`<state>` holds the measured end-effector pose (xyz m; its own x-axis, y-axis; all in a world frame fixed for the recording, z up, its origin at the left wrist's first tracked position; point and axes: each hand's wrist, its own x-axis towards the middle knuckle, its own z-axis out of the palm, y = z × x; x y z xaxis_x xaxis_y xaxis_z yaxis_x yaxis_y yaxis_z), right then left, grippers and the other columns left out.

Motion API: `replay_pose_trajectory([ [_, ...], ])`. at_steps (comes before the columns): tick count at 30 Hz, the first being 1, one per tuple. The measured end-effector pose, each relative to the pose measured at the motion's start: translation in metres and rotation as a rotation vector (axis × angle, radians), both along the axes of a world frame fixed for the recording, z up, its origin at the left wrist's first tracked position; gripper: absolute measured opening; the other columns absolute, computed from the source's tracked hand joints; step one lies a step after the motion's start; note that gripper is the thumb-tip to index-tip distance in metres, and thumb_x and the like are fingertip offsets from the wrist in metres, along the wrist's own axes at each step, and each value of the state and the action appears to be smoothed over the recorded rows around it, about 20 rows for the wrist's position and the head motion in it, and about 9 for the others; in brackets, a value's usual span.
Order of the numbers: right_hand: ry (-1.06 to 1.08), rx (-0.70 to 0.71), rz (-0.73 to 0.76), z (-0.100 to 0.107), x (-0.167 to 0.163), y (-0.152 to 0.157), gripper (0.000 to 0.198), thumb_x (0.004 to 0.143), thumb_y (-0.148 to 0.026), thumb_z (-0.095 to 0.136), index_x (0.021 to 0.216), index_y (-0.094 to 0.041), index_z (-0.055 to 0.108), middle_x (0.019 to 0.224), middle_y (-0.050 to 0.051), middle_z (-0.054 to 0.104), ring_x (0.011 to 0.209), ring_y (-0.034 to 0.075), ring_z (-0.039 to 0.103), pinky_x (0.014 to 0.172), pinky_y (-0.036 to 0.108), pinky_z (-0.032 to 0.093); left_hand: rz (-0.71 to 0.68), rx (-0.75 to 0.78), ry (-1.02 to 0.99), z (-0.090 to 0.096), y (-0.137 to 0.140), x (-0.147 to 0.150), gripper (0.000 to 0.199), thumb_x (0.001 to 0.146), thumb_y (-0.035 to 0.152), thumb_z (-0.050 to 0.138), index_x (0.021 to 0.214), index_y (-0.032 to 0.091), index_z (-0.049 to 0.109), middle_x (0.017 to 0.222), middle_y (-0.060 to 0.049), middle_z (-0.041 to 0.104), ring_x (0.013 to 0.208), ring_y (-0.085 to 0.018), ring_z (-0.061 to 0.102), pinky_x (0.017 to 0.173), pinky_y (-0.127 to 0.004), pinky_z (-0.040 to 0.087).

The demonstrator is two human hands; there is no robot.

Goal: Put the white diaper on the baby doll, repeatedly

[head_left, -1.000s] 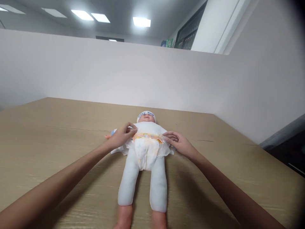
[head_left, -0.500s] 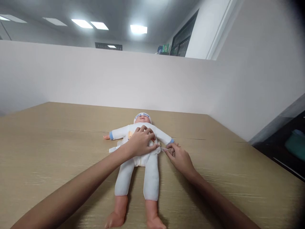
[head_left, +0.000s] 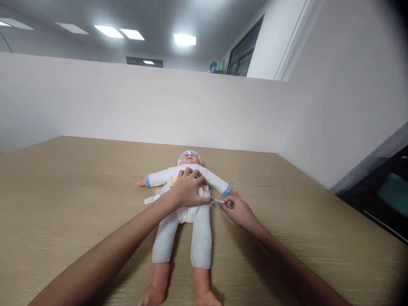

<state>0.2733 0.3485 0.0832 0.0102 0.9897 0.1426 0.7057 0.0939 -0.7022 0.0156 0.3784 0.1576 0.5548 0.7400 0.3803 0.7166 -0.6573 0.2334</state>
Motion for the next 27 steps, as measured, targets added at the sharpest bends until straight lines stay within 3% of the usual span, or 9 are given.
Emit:
replay_pose_trajectory([
  [3,0.113,-0.037,0.086,0.011,0.003,-0.004,0.042,0.084,-0.064,0.063,0.072,-0.024,0.061,0.064,-0.004,0.051,0.063,0.017,0.048,0.062,0.030,0.034,0.018,-0.004,0.025,0.000,-0.001,0.003,0.068,0.077,0.077,0.077,0.121,0.025,0.077,0.131,-0.013,0.069,0.121,-0.043,0.053,0.104,-0.058,0.042],
  [6,0.225,-0.059,0.148,0.026,0.007,-0.004,0.046,0.084,-0.068,0.062,0.074,-0.023,0.060,0.071,-0.003,0.053,0.069,0.017,0.050,0.065,0.029,0.038,0.028,0.001,0.018,-0.002,-0.001,0.004,0.065,0.075,0.072,0.080,0.120,0.025,0.076,0.128,-0.012,0.070,0.120,-0.041,0.054,0.105,-0.057,0.042],
  [9,0.299,-0.081,0.185,0.041,0.001,0.003,0.045,0.086,-0.067,0.063,0.075,-0.023,0.058,0.065,-0.006,0.046,0.062,0.014,0.042,0.061,0.028,0.034,0.036,0.007,0.009,-0.003,-0.002,0.004,0.063,0.075,0.068,0.081,0.120,0.025,0.075,0.127,-0.011,0.069,0.120,-0.041,0.054,0.104,-0.056,0.043],
  [13,0.349,-0.103,0.257,0.054,-0.026,0.023,0.045,0.085,-0.066,0.067,0.073,-0.023,0.057,0.060,-0.008,0.044,0.058,0.013,0.038,0.058,0.028,0.031,0.032,-0.003,0.004,-0.004,-0.002,0.005,0.067,0.073,0.068,0.081,0.123,0.024,0.073,0.130,-0.012,0.069,0.121,-0.041,0.053,0.105,-0.058,0.042],
  [19,0.375,-0.074,0.295,0.050,-0.070,0.039,0.047,0.084,-0.067,0.071,0.073,-0.023,0.059,0.065,-0.004,0.055,0.061,0.015,0.050,0.058,0.028,0.041,-0.001,-0.085,-0.057,-0.001,0.001,0.001,0.071,0.074,0.062,0.083,0.132,0.025,0.066,0.132,-0.012,0.069,0.124,-0.043,0.053,0.106,-0.062,0.042],
  [22,0.398,0.011,0.240,0.044,-0.076,0.025,0.046,0.087,-0.069,0.069,0.090,-0.023,0.066,0.082,0.001,0.066,0.075,0.019,0.061,0.069,0.032,0.052,-0.112,-0.249,-0.195,0.004,0.004,-0.015,0.078,0.074,0.058,0.088,0.140,0.027,0.061,0.143,-0.011,0.067,0.135,-0.043,0.051,0.112,-0.063,0.043],
  [24,0.366,0.107,0.217,0.040,-0.075,0.009,0.044,0.092,-0.064,0.069,0.109,-0.023,0.072,0.104,0.006,0.073,0.094,0.023,0.067,0.087,0.038,0.057,-0.236,-0.386,-0.351,0.005,0.004,-0.031,0.080,0.077,0.054,0.090,0.145,0.029,0.057,0.152,-0.010,0.062,0.142,-0.039,0.052,0.117,-0.058,0.045],
  [27,0.158,0.314,0.282,0.036,-0.069,-0.017,0.040,0.106,-0.049,0.060,0.139,-0.030,0.071,0.143,0.009,0.068,0.134,0.028,0.061,0.119,0.048,0.046,-0.307,-0.465,-0.608,-0.003,0.000,-0.060,0.065,0.090,0.050,0.082,0.146,0.030,0.056,0.155,-0.009,0.060,0.144,-0.030,0.057,0.121,-0.047,0.047],
])
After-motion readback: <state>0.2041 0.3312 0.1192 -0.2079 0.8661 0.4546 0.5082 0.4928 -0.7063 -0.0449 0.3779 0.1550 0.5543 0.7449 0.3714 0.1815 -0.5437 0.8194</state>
